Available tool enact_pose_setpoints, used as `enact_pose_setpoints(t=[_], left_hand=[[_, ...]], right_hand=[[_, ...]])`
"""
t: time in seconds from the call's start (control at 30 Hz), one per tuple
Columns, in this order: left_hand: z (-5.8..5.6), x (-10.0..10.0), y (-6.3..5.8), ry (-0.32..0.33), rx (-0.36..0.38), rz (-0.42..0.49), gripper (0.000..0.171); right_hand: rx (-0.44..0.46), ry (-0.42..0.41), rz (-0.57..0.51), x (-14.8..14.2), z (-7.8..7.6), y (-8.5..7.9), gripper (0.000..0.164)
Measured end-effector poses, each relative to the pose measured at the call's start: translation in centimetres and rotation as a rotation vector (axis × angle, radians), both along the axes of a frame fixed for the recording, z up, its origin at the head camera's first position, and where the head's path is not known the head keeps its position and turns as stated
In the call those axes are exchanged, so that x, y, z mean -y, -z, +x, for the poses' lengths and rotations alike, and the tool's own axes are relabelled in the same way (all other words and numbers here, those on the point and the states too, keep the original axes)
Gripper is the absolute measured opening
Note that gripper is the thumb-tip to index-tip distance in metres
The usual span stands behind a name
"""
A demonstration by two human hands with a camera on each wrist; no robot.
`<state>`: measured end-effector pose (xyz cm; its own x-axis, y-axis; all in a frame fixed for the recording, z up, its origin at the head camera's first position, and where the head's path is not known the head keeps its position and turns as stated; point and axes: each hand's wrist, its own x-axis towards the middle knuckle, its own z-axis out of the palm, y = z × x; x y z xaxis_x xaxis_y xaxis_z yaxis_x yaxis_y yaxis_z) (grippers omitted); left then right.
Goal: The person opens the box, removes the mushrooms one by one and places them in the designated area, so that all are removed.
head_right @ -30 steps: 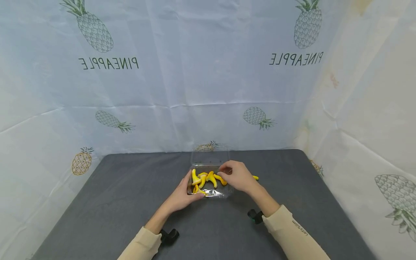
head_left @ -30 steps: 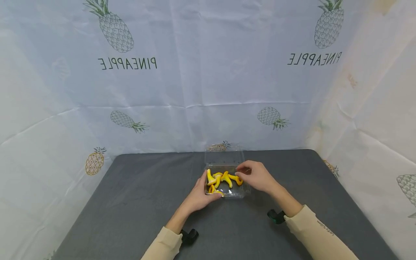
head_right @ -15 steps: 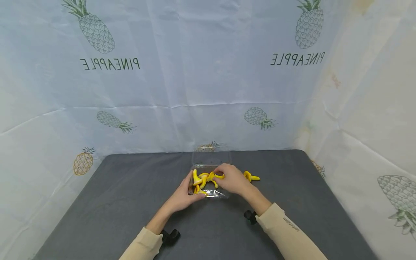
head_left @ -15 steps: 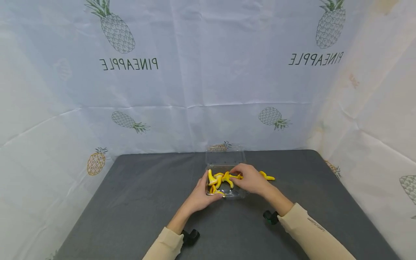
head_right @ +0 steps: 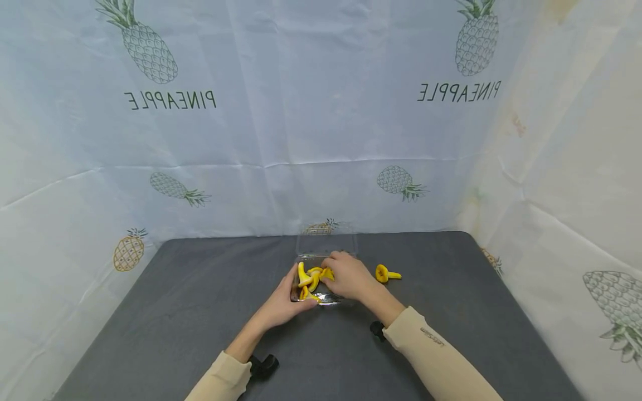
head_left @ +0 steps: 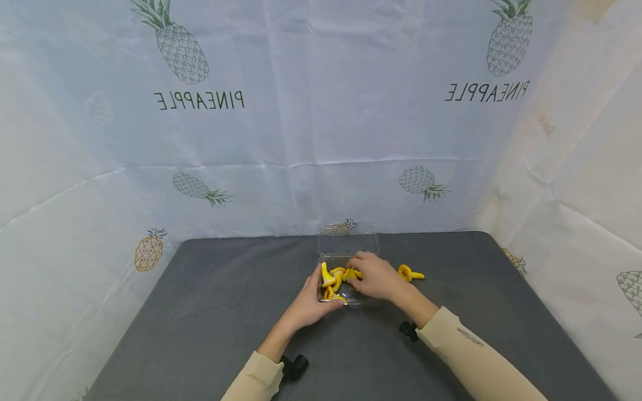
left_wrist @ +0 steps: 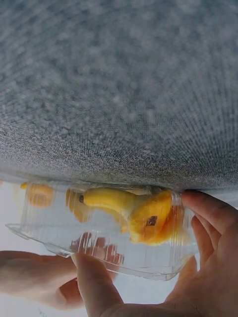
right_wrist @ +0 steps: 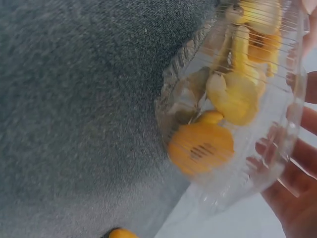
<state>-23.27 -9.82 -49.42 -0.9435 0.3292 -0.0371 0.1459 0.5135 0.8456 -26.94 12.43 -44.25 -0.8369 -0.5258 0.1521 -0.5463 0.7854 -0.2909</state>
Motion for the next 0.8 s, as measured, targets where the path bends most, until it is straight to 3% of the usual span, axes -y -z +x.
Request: enact_pose_setpoints(t=[0.3, 0.8], left_hand=[[0.1, 0.0, 0.0, -0.003, -0.003, 0.012, 0.11], [0.1, -0.2, 0.1, -0.013, -0.007, 0.007, 0.109]], right_hand=[[-0.056, -0.002, 0.112, 1.1, -0.8, 0.9, 0.03], [-0.093, 0.012, 0.171, 2.0, -1.5, 2.1, 0.021]])
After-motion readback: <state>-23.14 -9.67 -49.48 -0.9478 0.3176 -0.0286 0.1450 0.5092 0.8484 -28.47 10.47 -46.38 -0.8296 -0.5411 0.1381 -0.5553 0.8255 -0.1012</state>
